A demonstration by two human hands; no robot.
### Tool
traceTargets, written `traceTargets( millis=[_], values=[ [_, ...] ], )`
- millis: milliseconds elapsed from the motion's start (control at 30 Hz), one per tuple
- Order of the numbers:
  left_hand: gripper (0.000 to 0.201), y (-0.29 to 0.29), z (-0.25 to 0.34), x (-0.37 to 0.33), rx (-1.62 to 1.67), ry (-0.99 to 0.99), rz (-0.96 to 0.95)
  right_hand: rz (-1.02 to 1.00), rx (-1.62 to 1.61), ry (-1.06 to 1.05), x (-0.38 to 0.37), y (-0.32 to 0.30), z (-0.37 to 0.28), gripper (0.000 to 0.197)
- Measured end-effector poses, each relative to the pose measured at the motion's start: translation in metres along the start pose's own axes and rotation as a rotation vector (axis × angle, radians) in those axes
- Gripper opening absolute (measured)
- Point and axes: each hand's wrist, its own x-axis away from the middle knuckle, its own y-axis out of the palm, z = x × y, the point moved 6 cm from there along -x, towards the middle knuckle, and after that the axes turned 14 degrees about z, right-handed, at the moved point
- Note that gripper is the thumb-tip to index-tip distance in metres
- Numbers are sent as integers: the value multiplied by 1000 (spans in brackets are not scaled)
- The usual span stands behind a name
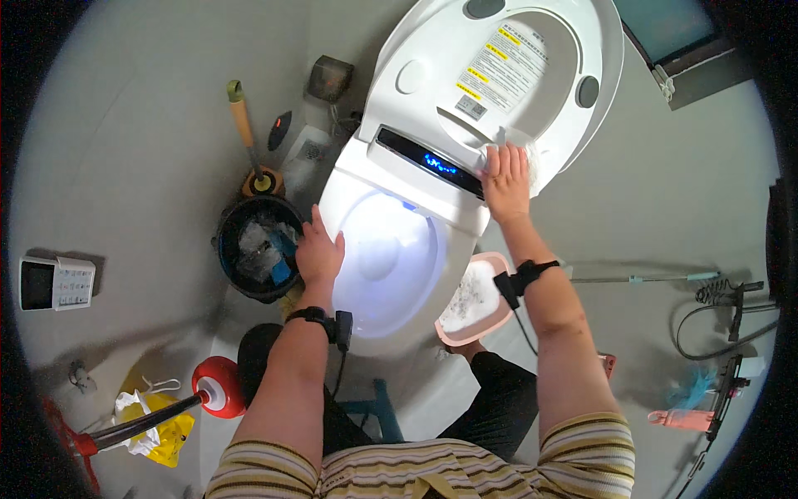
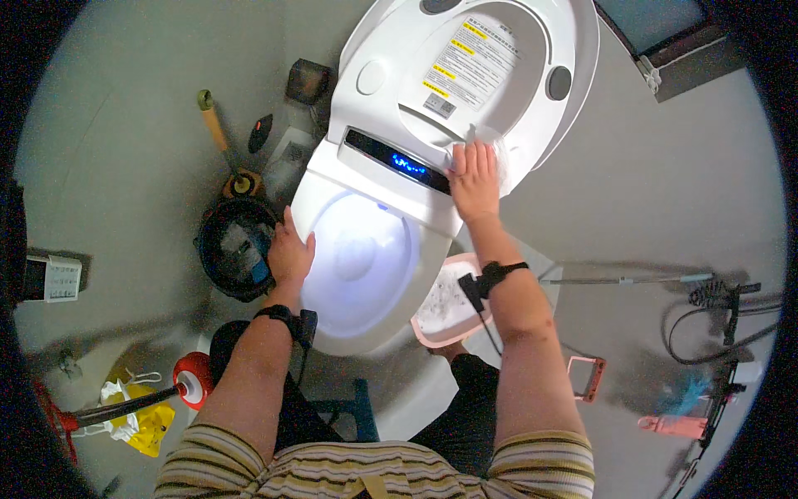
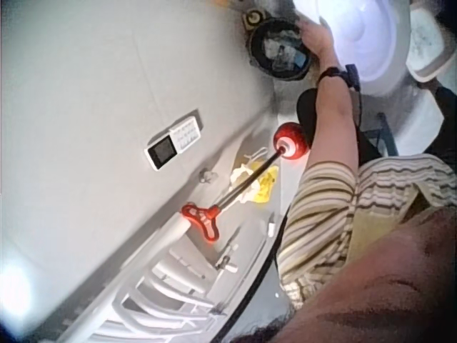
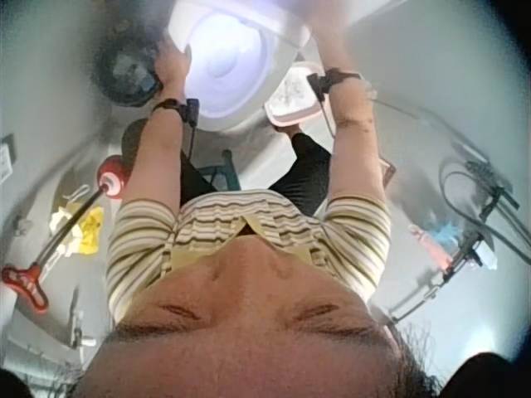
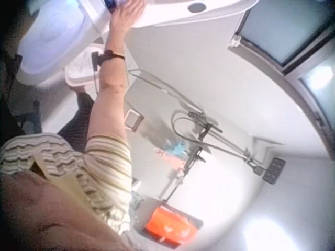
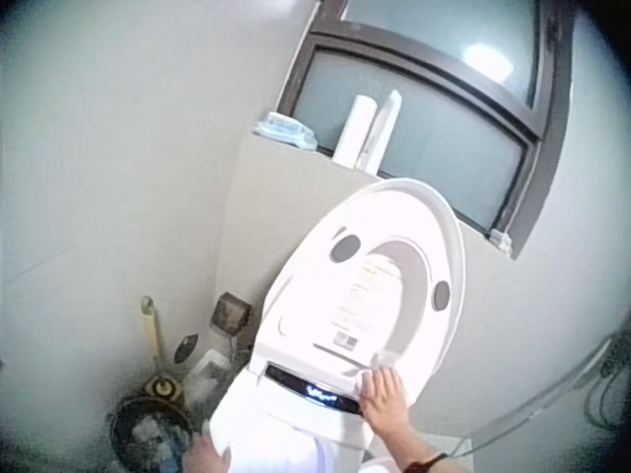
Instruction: Cleaning the surfaces and interior of a toilet bowl with a cloth and basin.
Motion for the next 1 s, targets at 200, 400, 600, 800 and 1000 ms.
traceTargets(
  millis=[200,400,600,800,1000],
  values=[
    [81,-2,1,-1,-3,-37,-52,77,-28,519,-36,37,-72,66],
    [83,-1,2,-1,-5,-35,-37,198,-286,841,-104,57,-109,92],
    [84,-1,-1,0,1,-54,-61,308,-772,1195,-208,43,-53,108],
    [85,-2,6,-2,22,-67,-94,469,-641,1004,-233,38,-11,105],
    [86,1,-2,2,7,-49,-65,58,-532,860,-156,35,-99,107]
  ],
)
